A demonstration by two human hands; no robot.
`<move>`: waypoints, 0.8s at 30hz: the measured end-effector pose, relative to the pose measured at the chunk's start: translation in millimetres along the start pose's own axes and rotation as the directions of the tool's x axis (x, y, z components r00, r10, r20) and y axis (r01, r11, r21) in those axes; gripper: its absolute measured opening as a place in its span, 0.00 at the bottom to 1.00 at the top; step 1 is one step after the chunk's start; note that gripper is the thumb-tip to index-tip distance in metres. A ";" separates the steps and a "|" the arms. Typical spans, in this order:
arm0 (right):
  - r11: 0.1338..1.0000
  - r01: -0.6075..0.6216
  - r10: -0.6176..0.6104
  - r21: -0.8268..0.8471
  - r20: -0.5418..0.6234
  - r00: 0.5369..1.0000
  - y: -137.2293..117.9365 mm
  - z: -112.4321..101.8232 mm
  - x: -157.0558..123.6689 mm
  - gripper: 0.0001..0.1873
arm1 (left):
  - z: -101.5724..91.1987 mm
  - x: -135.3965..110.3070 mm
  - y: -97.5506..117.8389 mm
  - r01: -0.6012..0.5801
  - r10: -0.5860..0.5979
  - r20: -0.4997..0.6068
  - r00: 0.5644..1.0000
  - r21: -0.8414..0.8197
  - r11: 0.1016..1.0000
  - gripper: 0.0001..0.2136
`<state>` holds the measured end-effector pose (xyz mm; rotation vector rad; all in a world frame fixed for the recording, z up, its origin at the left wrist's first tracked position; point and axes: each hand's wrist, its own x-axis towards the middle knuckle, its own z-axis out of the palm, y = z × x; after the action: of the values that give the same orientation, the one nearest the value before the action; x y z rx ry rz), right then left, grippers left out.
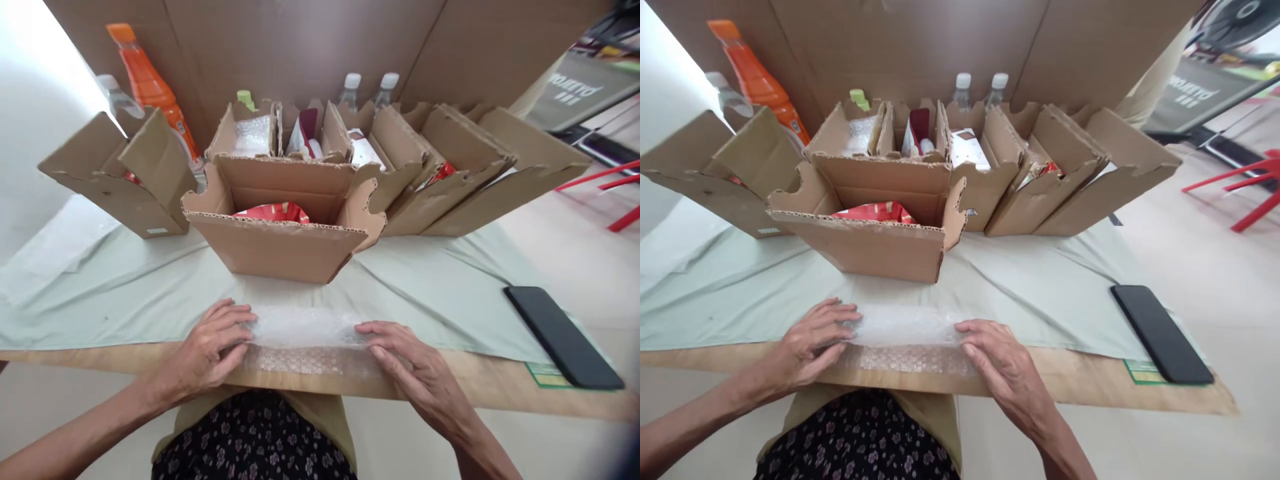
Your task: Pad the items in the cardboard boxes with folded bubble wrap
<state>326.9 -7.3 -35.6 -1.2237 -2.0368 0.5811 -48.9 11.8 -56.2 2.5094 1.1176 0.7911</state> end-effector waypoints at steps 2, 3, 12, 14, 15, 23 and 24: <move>0.997 -0.065 0.067 0.037 -0.068 0.995 -3.6 -1.3 6.1 0.10 | -9.2 6.2 1.6 0.089 -0.091 -0.007 0.996 -0.111 0.990 0.08; 0.994 -0.101 0.106 0.051 -0.109 0.988 -5.7 -1.9 9.9 0.09 | -15.7 10.0 3.2 0.167 -0.167 0.017 0.986 -0.161 0.973 0.08; 0.961 -0.277 0.271 0.020 -0.291 0.918 30.3 19.1 62.2 0.10 | -28.6 50.6 -20.5 0.548 -0.556 -0.065 0.829 -0.110 0.829 0.12; 0.961 -0.264 0.222 -0.086 -0.336 0.916 39.3 25.1 59.8 0.10 | -19.5 46.4 -23.1 0.481 -0.467 -0.211 0.859 0.018 0.877 0.16; 0.959 -0.238 0.166 -0.153 -0.375 0.912 39.1 26.9 55.7 0.10 | -16.2 42.1 -20.7 0.420 -0.378 -0.287 0.880 0.097 0.902 0.19; 0.923 0.264 -0.243 -0.282 0.106 0.964 -10.3 44.6 35.2 0.12 | 5.6 19.7 13.8 -0.203 0.182 0.165 0.969 0.117 0.972 0.21; 0.906 0.298 -0.253 -0.302 0.180 0.951 -8.5 47.5 35.9 0.13 | 9.3 20.2 11.2 -0.193 0.162 0.229 0.960 0.123 0.973 0.20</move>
<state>275.0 19.4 -50.1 -1.0668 -2.4426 0.1992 -25.7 19.3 -51.2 2.7671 0.9148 0.4746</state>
